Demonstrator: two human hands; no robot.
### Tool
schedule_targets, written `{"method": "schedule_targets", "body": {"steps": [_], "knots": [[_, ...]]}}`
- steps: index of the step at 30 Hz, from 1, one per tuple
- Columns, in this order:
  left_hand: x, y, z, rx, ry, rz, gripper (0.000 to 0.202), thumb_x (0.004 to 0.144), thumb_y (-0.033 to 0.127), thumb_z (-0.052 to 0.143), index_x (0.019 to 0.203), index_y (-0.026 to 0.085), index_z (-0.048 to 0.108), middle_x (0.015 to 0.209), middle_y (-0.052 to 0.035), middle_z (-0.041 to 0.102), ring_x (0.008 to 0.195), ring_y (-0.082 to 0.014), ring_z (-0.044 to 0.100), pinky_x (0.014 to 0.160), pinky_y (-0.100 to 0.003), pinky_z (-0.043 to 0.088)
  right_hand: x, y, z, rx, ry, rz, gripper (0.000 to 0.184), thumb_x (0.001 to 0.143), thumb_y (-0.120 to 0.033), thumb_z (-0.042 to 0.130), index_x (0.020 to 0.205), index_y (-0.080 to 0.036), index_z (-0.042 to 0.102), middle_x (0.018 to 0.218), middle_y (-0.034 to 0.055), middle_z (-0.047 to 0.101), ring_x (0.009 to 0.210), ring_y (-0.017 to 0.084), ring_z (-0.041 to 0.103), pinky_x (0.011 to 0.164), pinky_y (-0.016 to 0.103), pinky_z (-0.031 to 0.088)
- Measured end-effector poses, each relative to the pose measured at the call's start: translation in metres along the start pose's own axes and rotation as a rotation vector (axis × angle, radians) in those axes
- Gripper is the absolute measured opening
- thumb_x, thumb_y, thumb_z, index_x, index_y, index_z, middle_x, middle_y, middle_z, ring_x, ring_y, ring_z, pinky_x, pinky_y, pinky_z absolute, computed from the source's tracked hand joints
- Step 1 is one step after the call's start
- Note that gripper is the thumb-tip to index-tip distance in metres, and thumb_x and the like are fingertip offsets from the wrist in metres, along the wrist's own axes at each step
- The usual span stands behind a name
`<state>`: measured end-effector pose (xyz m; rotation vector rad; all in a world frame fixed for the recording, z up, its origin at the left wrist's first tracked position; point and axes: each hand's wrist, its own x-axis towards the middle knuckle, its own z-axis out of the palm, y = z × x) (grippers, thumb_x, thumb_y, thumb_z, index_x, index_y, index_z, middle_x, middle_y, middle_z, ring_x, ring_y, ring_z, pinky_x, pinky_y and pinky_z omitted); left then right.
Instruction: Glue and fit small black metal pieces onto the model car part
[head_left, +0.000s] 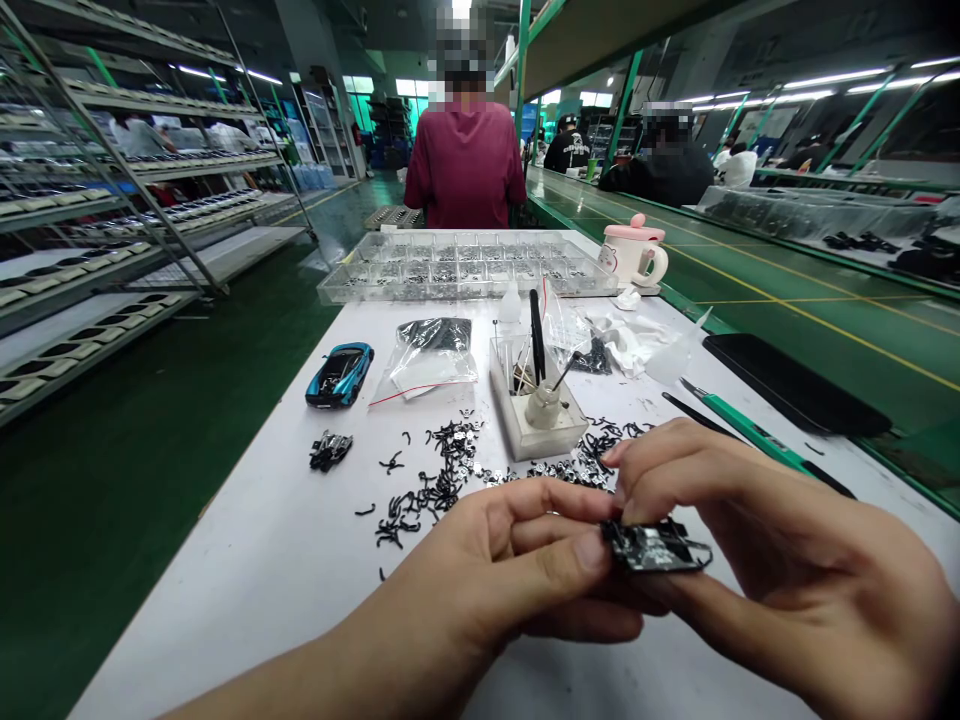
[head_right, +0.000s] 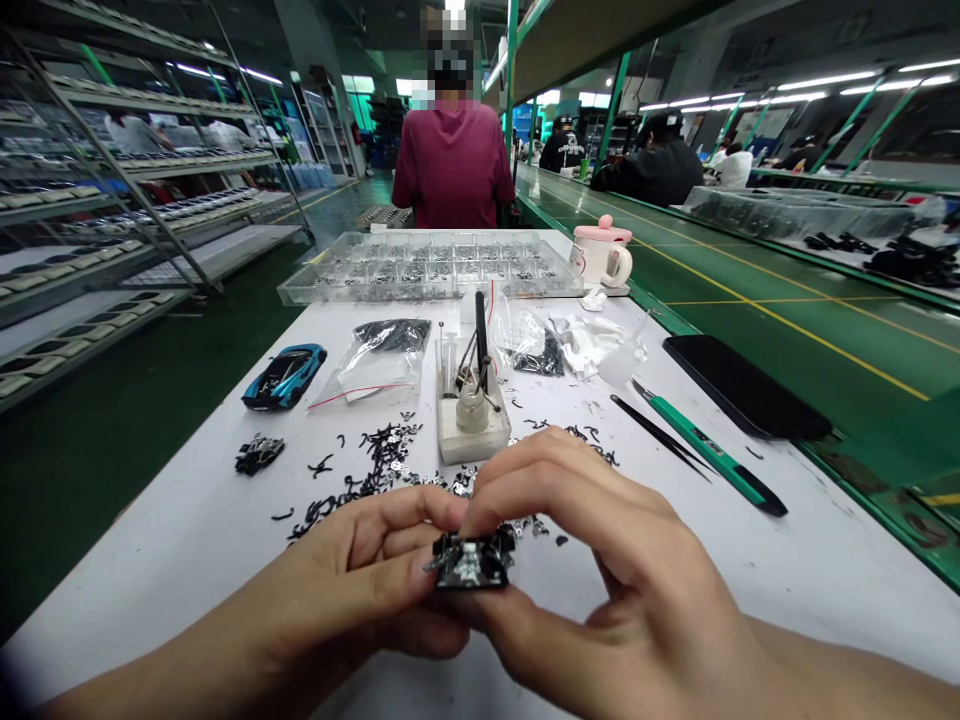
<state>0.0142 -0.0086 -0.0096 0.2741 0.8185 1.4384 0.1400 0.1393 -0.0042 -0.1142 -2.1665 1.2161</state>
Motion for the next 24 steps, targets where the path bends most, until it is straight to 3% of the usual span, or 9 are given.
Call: {"method": "schedule_targets", "body": {"steps": [4,7,11,19,24], "knots": [[0.000,-0.001,0.000,0.008,0.010,-0.013,0.019,0.086,0.023,0.083,0.099,0.015,0.073,0.087,-0.0011,0.076,0.074,-0.0059,0.074,0.073,-0.014,0.059,-0.010,0.004,-0.004,0.013,-0.093,-0.063,0.019,0.086,-0.019,0.078,0.098,-0.027,0.065,0.091,0.0016,0.065,0.093,0.019,0.065,0.079,0.024,0.057],[0.000,-0.002,-0.002,0.005,0.031,-0.037,0.021,0.085,0.023,0.084,0.101,0.015,0.073,0.085,-0.0012,0.076,0.073,-0.0062,0.074,0.073,-0.014,0.059,-0.014,0.005,-0.004,0.022,-0.118,-0.074,0.023,0.088,-0.015,0.075,0.102,-0.028,0.062,0.098,-0.0015,0.065,0.099,0.015,0.063,0.085,0.019,0.054],[0.000,0.000,-0.001,0.007,0.010,-0.039,0.017,0.086,0.023,0.083,0.100,0.015,0.076,0.087,-0.0019,0.076,0.076,-0.0063,0.074,0.075,-0.014,0.059,-0.013,0.006,-0.003,0.020,-0.102,-0.089,0.023,0.090,-0.017,0.074,0.106,-0.028,0.062,0.099,-0.0005,0.066,0.102,0.016,0.063,0.086,0.021,0.054],[0.001,0.000,0.000,0.025,0.007,-0.030,0.013,0.088,0.021,0.081,0.099,0.016,0.079,0.091,-0.0033,0.075,0.078,-0.0059,0.072,0.074,-0.013,0.058,-0.016,0.005,-0.001,0.044,-0.093,-0.118,0.030,0.087,-0.008,0.070,0.108,-0.029,0.061,0.097,0.0008,0.065,0.102,0.019,0.062,0.089,0.027,0.054],[0.002,0.000,0.000,0.023,0.011,-0.042,0.016,0.086,0.021,0.082,0.101,0.016,0.078,0.089,-0.0025,0.075,0.078,-0.0060,0.072,0.074,-0.014,0.059,-0.014,0.005,-0.001,0.047,-0.101,-0.136,0.027,0.087,-0.009,0.072,0.104,-0.027,0.060,0.096,-0.0003,0.065,0.097,0.016,0.063,0.083,0.022,0.055]]}}
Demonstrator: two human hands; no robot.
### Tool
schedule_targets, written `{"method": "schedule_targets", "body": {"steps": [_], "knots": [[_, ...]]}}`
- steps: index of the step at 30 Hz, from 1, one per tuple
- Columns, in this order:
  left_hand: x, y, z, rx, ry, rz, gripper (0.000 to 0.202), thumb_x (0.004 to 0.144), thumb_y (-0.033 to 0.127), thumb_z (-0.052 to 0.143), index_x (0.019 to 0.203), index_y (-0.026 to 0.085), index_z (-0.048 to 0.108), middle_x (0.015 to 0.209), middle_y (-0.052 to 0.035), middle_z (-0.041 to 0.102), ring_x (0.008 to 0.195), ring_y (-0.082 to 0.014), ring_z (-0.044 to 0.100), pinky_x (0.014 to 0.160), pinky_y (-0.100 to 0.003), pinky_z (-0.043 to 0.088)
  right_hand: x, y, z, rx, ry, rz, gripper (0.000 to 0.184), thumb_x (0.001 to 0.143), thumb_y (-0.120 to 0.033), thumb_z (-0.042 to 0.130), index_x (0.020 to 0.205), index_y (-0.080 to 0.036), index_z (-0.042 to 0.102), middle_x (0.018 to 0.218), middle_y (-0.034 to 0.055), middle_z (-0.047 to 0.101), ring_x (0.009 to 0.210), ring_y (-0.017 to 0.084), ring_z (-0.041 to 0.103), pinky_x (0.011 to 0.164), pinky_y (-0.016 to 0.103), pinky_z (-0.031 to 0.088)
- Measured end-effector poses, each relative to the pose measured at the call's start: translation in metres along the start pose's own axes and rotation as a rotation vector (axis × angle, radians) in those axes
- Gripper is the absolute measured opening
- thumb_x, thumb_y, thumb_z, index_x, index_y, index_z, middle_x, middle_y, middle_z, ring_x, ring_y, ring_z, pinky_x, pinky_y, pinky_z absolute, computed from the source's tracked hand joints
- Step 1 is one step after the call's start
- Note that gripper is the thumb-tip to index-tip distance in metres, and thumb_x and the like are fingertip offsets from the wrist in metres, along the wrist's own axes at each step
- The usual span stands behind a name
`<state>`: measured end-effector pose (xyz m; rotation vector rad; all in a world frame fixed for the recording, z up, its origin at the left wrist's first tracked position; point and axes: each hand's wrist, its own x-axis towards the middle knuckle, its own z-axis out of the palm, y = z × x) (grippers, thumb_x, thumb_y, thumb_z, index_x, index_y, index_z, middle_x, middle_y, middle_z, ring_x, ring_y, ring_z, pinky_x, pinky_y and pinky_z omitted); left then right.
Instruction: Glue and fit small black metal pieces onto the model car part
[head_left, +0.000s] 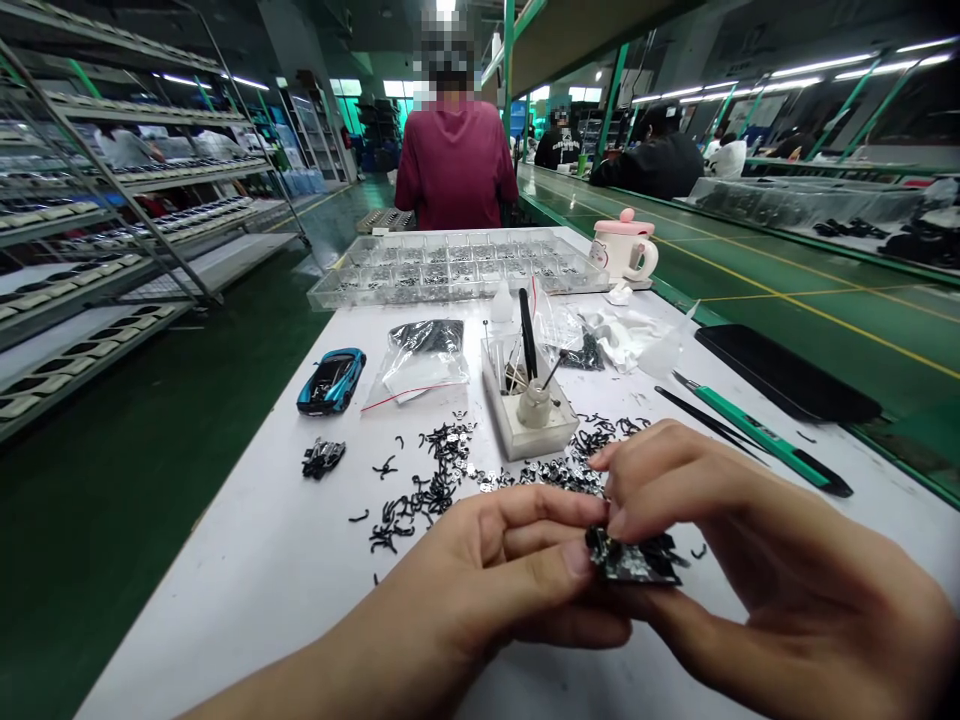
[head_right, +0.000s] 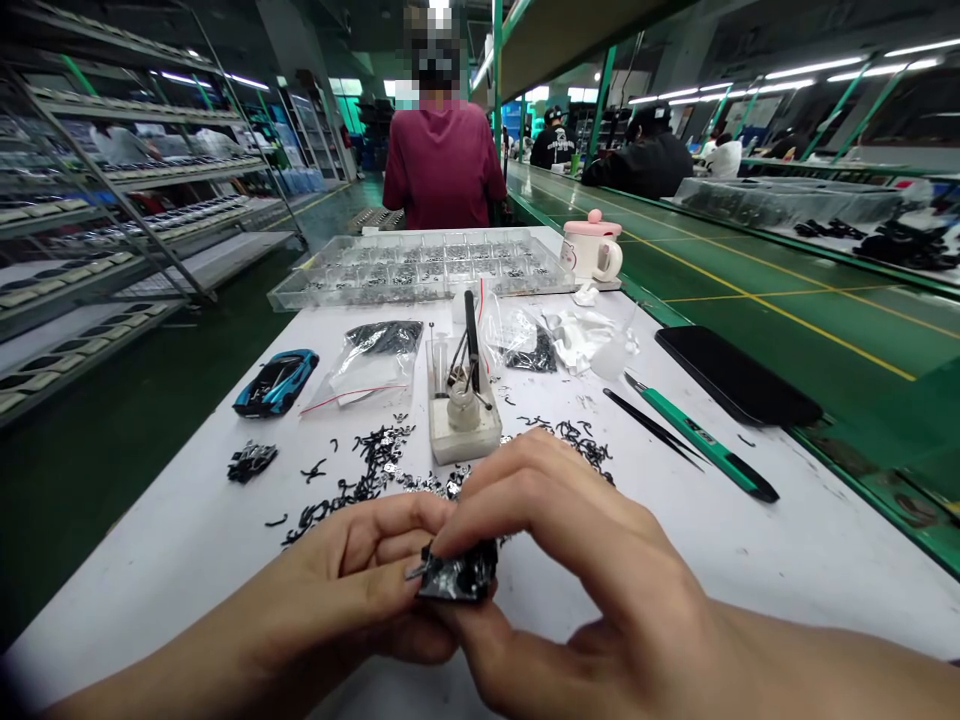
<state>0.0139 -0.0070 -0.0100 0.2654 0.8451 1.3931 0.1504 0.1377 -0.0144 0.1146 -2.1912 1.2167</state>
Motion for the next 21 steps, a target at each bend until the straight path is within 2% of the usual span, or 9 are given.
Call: {"method": "schedule_targets", "body": {"steps": [5,11,21], "knots": [[-0.0006,-0.0010,-0.0005,0.021,0.034,0.004,0.014,0.085,0.023,0.083,0.097,0.017,0.078,0.085,-0.0017,0.073,0.076,-0.0072,0.073,0.072,-0.013,0.058,-0.0003,-0.0004,-0.0037,0.011,-0.049,0.042,0.025,0.089,-0.013,0.071,0.104,-0.029,0.060,0.097,0.0003,0.065,0.098,0.018,0.064,0.083,0.024,0.055],[-0.0006,-0.0011,-0.0010,0.029,0.049,0.003,0.017,0.084,0.022,0.084,0.099,0.015,0.077,0.081,-0.0008,0.071,0.075,-0.0077,0.073,0.070,-0.013,0.058,-0.0016,-0.0003,-0.0061,0.057,-0.089,0.077,0.021,0.092,-0.013,0.070,0.103,-0.028,0.059,0.099,-0.0026,0.064,0.099,0.012,0.063,0.085,0.017,0.053],[0.0014,-0.0006,-0.0021,0.044,0.079,0.017,0.018,0.084,0.022,0.085,0.098,0.014,0.077,0.078,0.0002,0.070,0.069,-0.0059,0.071,0.067,-0.012,0.057,0.0000,0.0023,-0.0079,0.070,-0.149,0.085,0.021,0.094,-0.013,0.065,0.107,-0.028,0.059,0.102,0.0007,0.063,0.100,0.014,0.063,0.087,0.019,0.055]]}}
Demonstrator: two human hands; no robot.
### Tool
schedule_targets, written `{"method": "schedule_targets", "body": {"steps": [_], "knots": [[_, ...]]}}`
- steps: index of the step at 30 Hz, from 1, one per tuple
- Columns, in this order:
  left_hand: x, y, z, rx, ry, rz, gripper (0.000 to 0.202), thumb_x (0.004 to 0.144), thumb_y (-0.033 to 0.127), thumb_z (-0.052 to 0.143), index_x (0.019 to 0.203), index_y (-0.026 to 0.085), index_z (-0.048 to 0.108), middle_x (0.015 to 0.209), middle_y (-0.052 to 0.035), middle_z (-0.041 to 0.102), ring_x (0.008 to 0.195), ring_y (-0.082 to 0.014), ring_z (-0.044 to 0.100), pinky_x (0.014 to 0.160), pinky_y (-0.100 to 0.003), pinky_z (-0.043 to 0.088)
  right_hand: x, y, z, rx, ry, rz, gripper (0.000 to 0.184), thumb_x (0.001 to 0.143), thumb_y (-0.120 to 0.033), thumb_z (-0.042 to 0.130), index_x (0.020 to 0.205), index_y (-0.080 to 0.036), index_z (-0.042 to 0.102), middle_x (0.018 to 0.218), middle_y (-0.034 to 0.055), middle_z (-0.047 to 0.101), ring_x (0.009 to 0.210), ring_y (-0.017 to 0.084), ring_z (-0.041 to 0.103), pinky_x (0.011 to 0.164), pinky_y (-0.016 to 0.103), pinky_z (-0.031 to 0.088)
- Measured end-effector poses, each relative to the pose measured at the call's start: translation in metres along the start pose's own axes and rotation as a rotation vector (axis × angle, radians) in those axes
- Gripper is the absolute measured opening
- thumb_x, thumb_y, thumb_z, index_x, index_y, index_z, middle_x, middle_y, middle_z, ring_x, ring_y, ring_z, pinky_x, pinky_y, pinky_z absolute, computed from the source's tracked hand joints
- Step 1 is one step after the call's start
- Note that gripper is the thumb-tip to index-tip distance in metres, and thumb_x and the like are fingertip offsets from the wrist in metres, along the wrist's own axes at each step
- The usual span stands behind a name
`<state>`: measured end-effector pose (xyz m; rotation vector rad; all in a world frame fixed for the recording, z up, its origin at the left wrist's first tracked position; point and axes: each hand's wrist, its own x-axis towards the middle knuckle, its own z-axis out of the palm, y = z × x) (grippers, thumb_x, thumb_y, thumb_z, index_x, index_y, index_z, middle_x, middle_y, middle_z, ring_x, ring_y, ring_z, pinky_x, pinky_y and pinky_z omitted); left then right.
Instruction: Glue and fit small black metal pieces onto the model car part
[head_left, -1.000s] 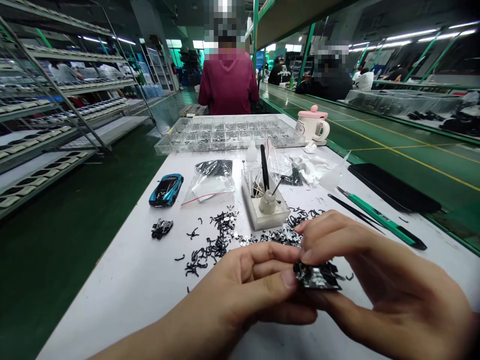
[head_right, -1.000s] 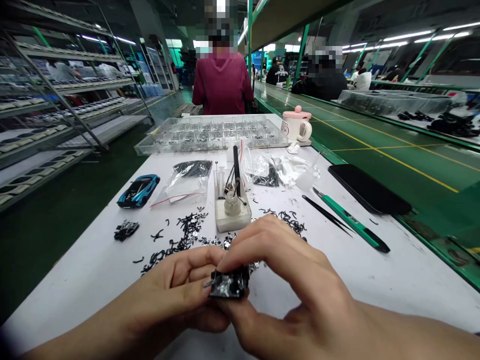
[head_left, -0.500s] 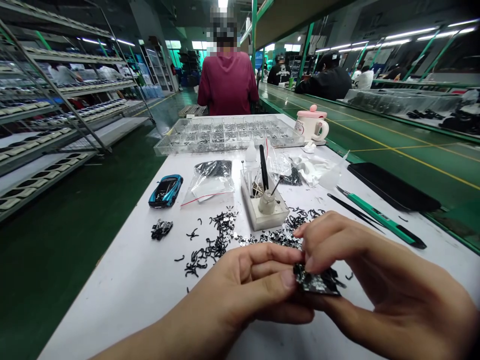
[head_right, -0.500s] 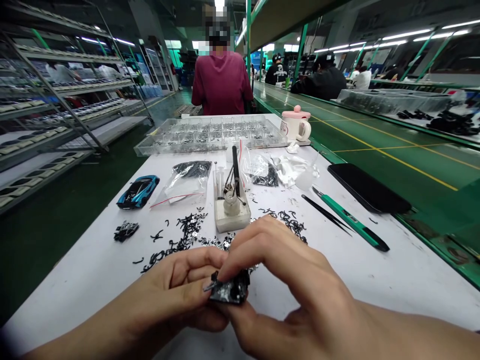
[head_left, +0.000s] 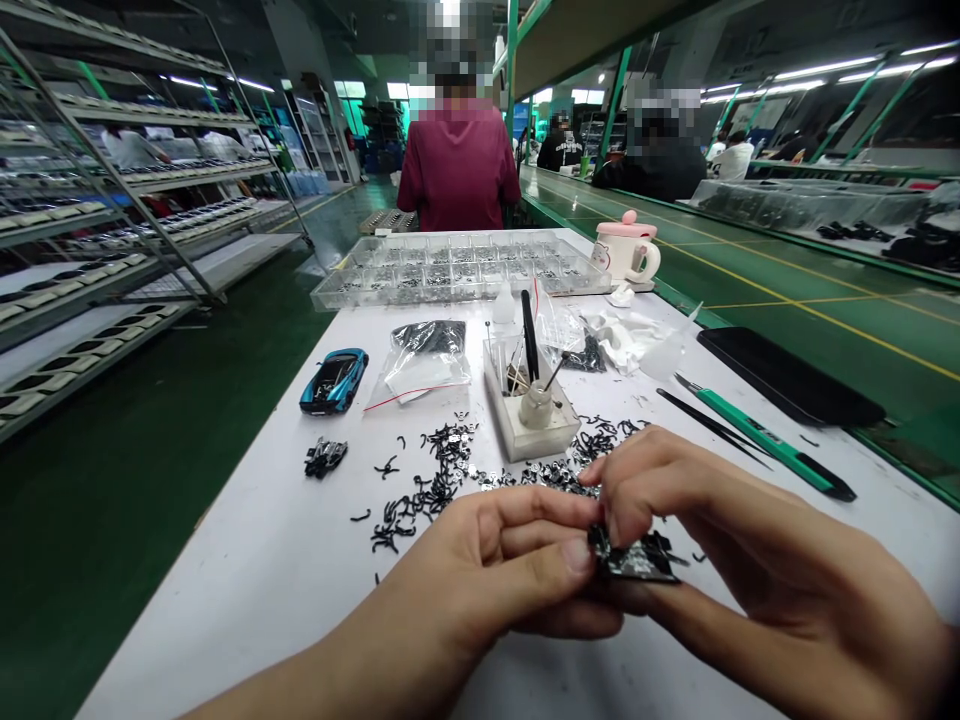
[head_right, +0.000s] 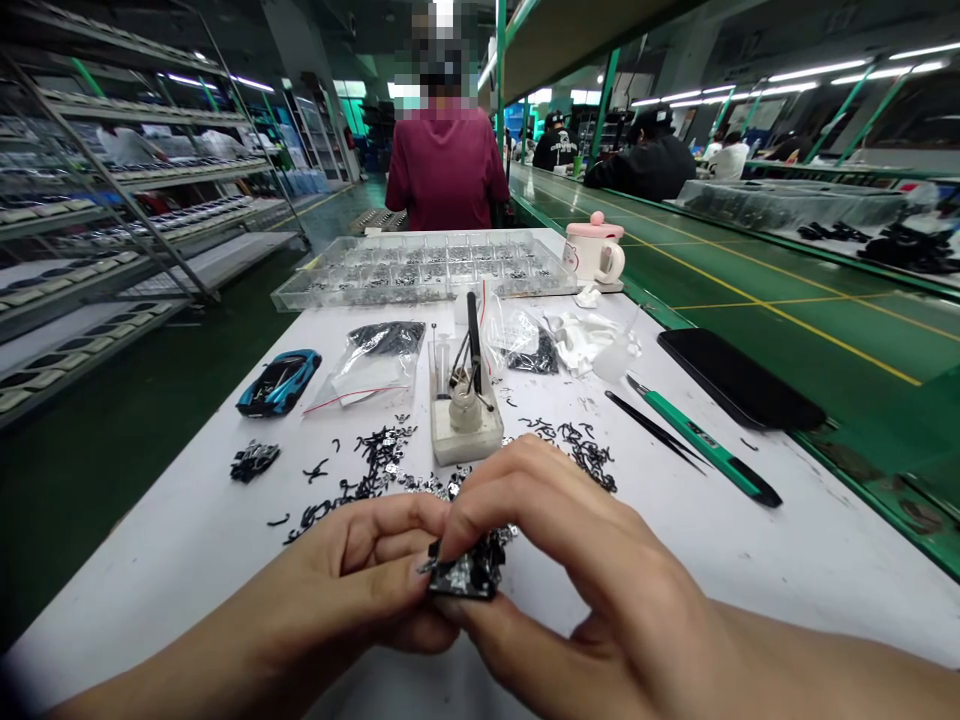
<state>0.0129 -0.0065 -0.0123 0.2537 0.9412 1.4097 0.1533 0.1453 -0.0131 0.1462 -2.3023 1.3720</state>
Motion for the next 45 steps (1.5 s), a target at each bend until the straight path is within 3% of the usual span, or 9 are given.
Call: {"method": "schedule_targets", "body": {"steps": [7,12,17,21,26,33,40,45], "knots": [[-0.002,0.000,0.001,-0.021,-0.019,0.008,0.015,0.085,0.019,0.083,0.099,0.015,0.077,0.081,-0.0009,0.073,0.072,-0.0068,0.073,0.068,-0.012,0.058,0.002,-0.003,0.004,0.001,0.072,0.000,0.020,0.092,-0.011,0.068,0.102,-0.027,0.061,0.096,-0.0004,0.065,0.094,0.013,0.065,0.082,0.017,0.056],[-0.002,0.003,0.004,-0.011,-0.029,0.036,0.013,0.086,0.021,0.082,0.096,0.016,0.077,0.083,-0.0010,0.074,0.074,-0.0064,0.072,0.070,-0.013,0.058,-0.002,0.001,0.005,-0.021,0.136,0.033,0.029,0.093,-0.015,0.069,0.114,-0.034,0.061,0.104,-0.0018,0.067,0.109,0.015,0.064,0.087,0.017,0.056],[-0.004,0.005,0.006,-0.021,-0.021,0.058,0.013,0.087,0.019,0.081,0.099,0.016,0.078,0.085,-0.0011,0.076,0.078,-0.0067,0.072,0.074,-0.015,0.060,0.000,0.000,0.005,-0.066,0.185,-0.044,0.016,0.094,-0.018,0.072,0.102,-0.026,0.062,0.100,0.0013,0.067,0.100,0.016,0.065,0.083,0.020,0.057],[-0.003,0.002,0.005,-0.020,-0.036,0.066,0.012,0.087,0.018,0.080,0.099,0.016,0.078,0.085,-0.0006,0.077,0.077,-0.0061,0.072,0.073,-0.014,0.060,0.000,0.002,0.006,-0.085,0.186,-0.082,0.016,0.094,-0.018,0.072,0.102,-0.027,0.062,0.098,0.0016,0.066,0.103,0.018,0.063,0.088,0.024,0.056],[-0.001,0.001,0.002,-0.050,-0.060,0.079,0.009,0.088,0.017,0.080,0.097,0.019,0.079,0.084,0.0007,0.077,0.077,-0.0055,0.074,0.071,-0.012,0.060,0.001,0.005,0.004,-0.084,0.152,-0.122,0.017,0.094,-0.013,0.071,0.099,-0.024,0.059,0.098,-0.0001,0.064,0.099,0.014,0.062,0.089,0.022,0.054],[-0.003,0.000,-0.003,-0.035,-0.060,0.071,0.012,0.086,0.018,0.082,0.098,0.020,0.079,0.089,-0.0008,0.078,0.079,-0.0068,0.075,0.074,-0.014,0.061,0.005,0.004,0.007,-0.078,0.176,-0.116,0.019,0.090,-0.013,0.072,0.094,-0.024,0.057,0.093,-0.0019,0.065,0.090,0.013,0.066,0.077,0.019,0.058],[0.000,0.001,-0.002,-0.023,-0.058,0.069,0.014,0.085,0.022,0.083,0.099,0.020,0.079,0.084,0.0008,0.075,0.073,-0.0054,0.073,0.070,-0.012,0.059,0.008,0.001,0.007,-0.124,0.189,-0.095,0.027,0.085,-0.009,0.067,0.103,-0.027,0.060,0.093,-0.0033,0.068,0.095,0.012,0.068,0.078,0.014,0.057],[0.000,0.000,-0.002,-0.035,-0.054,0.089,0.012,0.086,0.021,0.082,0.097,0.021,0.079,0.086,0.0005,0.076,0.076,-0.0054,0.073,0.073,-0.013,0.060,0.008,0.001,0.008,-0.118,0.190,-0.107,0.022,0.086,-0.009,0.068,0.098,-0.024,0.059,0.095,-0.0022,0.066,0.086,0.010,0.065,0.078,0.015,0.057]]}}
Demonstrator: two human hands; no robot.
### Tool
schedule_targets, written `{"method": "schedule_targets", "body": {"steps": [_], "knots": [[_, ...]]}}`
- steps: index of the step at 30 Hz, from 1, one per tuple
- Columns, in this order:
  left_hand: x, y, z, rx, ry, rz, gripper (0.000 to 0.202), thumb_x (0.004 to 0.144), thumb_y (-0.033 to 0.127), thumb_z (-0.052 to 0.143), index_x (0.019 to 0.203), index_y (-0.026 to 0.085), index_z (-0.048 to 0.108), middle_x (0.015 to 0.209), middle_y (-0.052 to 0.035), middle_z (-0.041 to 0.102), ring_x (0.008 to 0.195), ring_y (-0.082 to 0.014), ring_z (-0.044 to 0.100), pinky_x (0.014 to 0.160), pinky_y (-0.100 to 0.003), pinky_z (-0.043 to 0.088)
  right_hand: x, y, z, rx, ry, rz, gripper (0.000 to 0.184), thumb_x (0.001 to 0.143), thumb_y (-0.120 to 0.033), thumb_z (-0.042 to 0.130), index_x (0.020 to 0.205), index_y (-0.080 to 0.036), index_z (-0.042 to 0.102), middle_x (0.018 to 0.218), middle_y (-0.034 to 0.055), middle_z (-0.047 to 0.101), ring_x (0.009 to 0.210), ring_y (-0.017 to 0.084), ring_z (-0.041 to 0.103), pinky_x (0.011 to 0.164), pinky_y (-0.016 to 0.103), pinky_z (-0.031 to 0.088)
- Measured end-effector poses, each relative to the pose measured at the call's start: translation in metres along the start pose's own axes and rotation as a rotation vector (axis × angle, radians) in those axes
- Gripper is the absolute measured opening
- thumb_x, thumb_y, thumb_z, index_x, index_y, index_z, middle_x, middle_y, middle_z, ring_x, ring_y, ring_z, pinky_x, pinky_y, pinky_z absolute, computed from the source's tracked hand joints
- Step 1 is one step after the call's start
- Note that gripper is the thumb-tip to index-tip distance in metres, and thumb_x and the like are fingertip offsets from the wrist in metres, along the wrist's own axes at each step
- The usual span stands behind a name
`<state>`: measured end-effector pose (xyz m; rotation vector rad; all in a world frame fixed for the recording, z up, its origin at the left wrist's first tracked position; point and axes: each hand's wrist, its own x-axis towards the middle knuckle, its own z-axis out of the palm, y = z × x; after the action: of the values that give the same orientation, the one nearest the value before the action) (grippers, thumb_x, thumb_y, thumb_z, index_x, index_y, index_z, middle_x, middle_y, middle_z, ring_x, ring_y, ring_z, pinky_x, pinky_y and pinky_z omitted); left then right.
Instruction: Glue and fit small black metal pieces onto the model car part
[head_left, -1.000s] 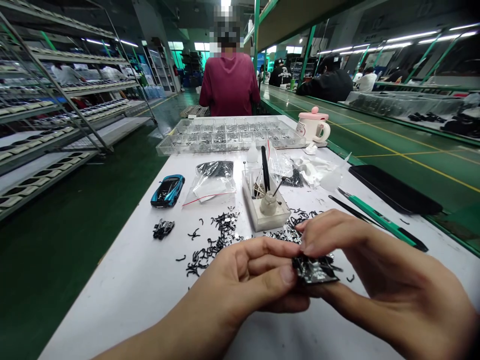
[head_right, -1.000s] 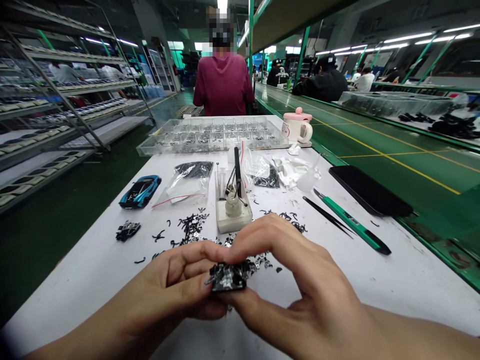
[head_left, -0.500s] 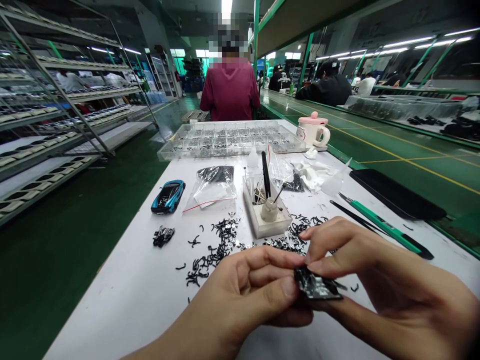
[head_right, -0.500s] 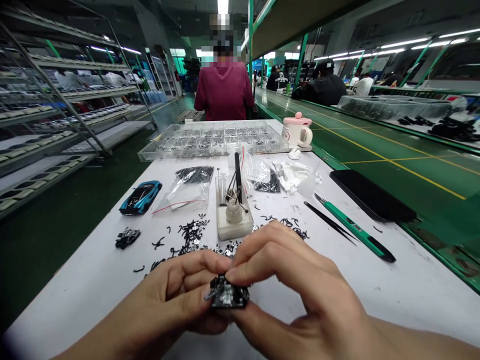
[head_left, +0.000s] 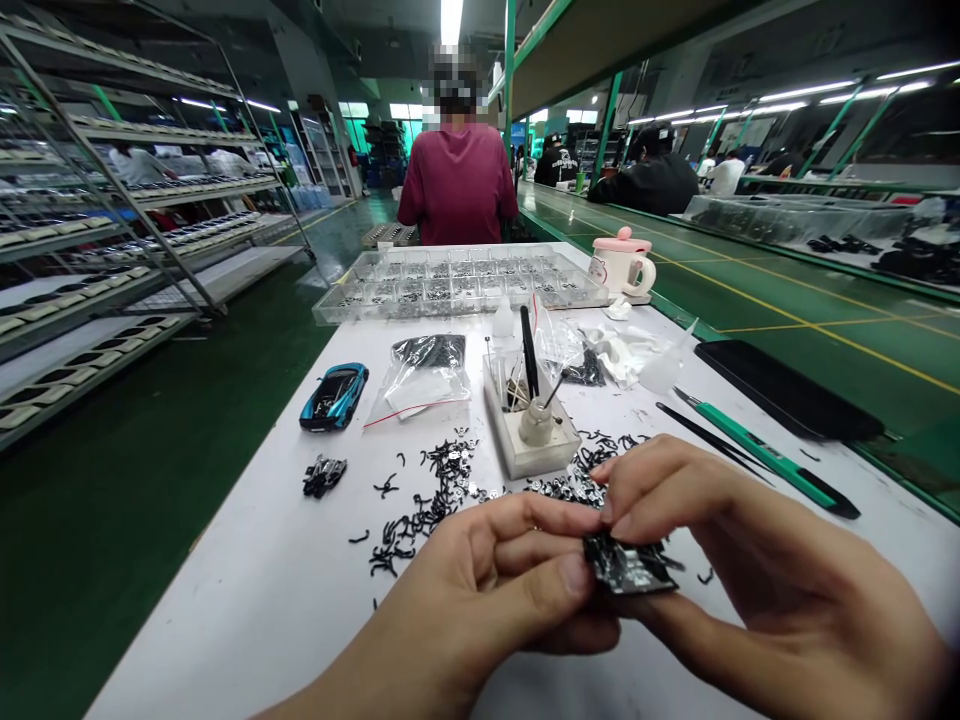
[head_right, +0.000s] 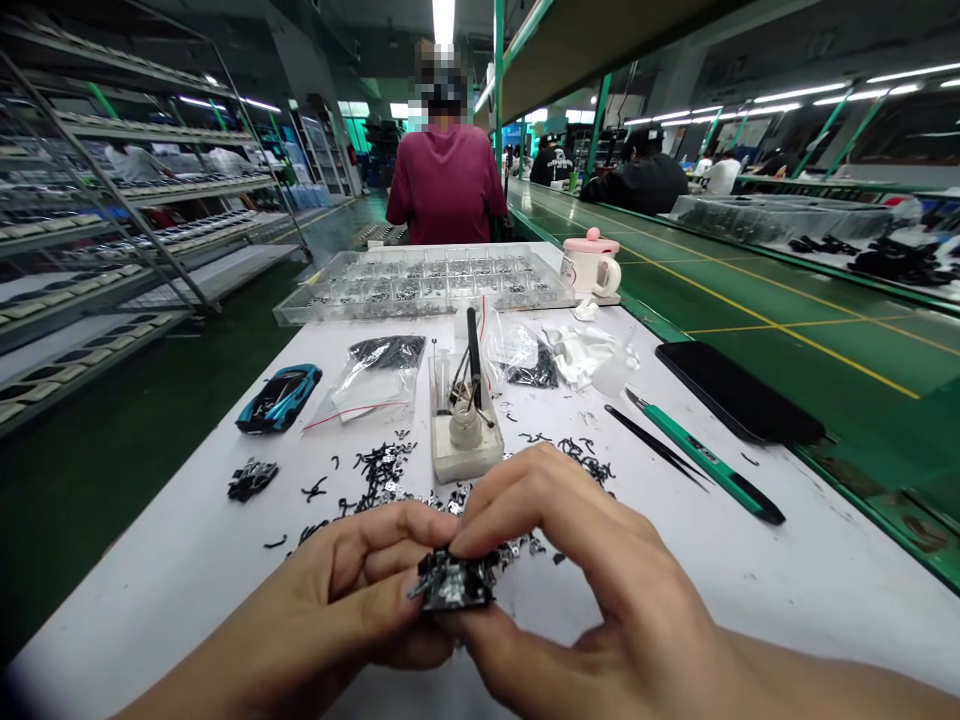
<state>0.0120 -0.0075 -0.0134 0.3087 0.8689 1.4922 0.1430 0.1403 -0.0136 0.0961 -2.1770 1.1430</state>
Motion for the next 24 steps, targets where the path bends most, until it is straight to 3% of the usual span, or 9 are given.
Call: {"method": "schedule_targets", "body": {"steps": [7,17,21,24], "knots": [[0.000,0.001,-0.002,0.002,0.002,-0.005,0.012,0.087,0.018,0.081,0.098,0.022,0.080,0.087,0.0007,0.078,0.078,-0.0056,0.074,0.074,-0.013,0.060,-0.007,0.007,-0.002,0.079,-0.041,-0.010,0.020,0.092,-0.012,0.072,0.099,-0.024,0.058,0.099,-0.0004,0.063,0.099,0.014,0.063,0.083,0.019,0.056],[-0.003,0.002,0.005,0.017,0.039,-0.008,0.013,0.085,0.018,0.082,0.097,0.020,0.081,0.083,-0.0016,0.077,0.075,-0.0077,0.074,0.071,-0.013,0.059,-0.009,0.006,0.000,0.053,-0.020,-0.043,0.024,0.089,-0.006,0.068,0.099,-0.023,0.055,0.098,0.0000,0.062,0.097,0.013,0.063,0.083,0.020,0.055],[-0.005,0.006,0.008,0.099,0.048,0.066,0.014,0.088,0.024,0.080,0.102,0.025,0.082,0.089,-0.0006,0.078,0.082,-0.0098,0.074,0.077,-0.017,0.061,-0.009,0.007,-0.007,-0.050,-0.094,-0.165,0.032,0.087,-0.001,0.065,0.111,-0.020,0.055,0.109,0.0028,0.059,0.113,0.016,0.056,0.106,0.024,0.047],[-0.009,0.008,0.013,0.214,0.056,0.140,0.028,0.079,0.033,0.088,0.107,0.031,0.081,0.099,0.0008,0.080,0.092,-0.0133,0.075,0.085,-0.018,0.060,-0.008,0.009,-0.010,-0.184,-0.137,-0.256,0.040,0.085,0.001,0.063,0.119,-0.018,0.055,0.119,0.0044,0.054,0.119,0.017,0.051,0.120,0.029,0.035]]}}
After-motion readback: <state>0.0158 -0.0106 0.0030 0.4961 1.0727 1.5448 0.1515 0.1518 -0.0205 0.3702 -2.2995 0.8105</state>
